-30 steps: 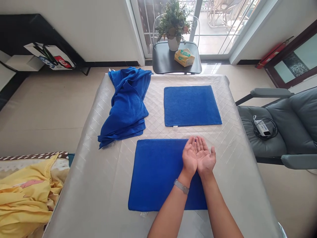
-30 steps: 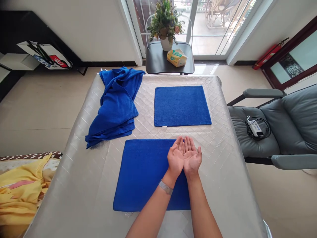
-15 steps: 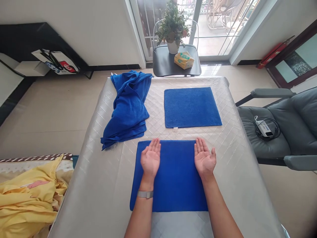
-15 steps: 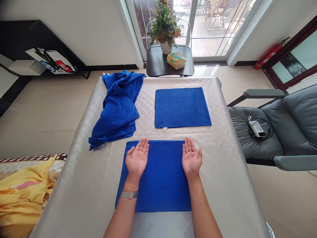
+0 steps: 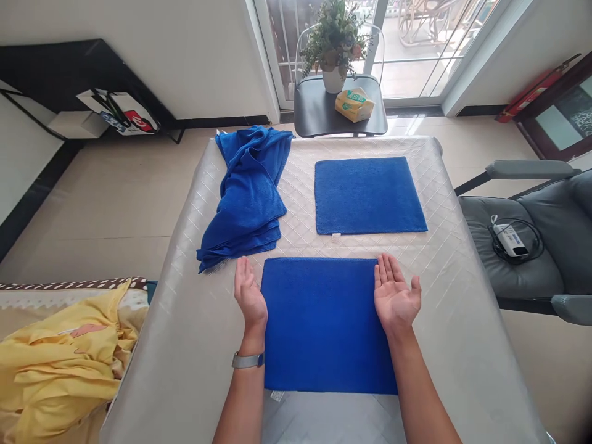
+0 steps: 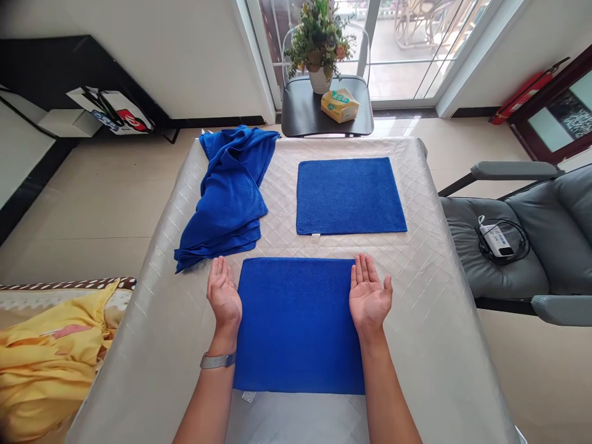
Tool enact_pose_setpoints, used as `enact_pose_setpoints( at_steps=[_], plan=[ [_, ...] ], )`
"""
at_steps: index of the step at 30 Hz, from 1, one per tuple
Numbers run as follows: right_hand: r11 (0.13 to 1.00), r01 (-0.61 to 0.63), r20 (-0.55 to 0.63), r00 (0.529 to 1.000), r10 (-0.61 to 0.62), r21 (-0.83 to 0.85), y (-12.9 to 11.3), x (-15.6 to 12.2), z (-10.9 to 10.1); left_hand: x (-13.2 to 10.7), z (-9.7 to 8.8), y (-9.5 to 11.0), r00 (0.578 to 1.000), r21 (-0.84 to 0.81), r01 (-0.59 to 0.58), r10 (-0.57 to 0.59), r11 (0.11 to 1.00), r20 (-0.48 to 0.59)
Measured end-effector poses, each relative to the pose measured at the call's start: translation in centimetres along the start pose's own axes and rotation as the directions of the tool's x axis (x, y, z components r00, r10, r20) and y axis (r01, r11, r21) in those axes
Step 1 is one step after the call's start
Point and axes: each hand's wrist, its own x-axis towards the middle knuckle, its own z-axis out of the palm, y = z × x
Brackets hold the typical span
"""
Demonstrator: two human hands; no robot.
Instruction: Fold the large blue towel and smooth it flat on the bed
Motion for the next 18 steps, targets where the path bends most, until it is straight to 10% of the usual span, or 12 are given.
enact_pose_setpoints(
  at_steps=[3,6,12,18],
  plan=[
    [1.0,0.012,0.015,1.0,-0.012,0.002,-0.2,0.6,0.0,-2.6,2.1,0.1,0.994,-0.004,-0.107,0.107,0.994,0.021],
    [1.0,0.009,-0.003,1.0,-0.009,0.016,0.0,1.5,-0.3,-7.2,6.6,-0.1,0.98,-0.123,0.034,-0.009,0.992,0.201],
    [0.999,0.007,-0.002,1.0,-0.006,0.031,0.4,2.1,-0.7,-14.5,16.3,-3.9,0.739,-0.234,0.547,-0.332,0.804,0.586],
    [1.0,-0.012,-0.005,1.0,0.013,0.023,0.3,2.0,-0.7,-13.6,17.4,-7.4,0.749,-0.294,0.609,-0.413,0.737,0.518]
  ],
)
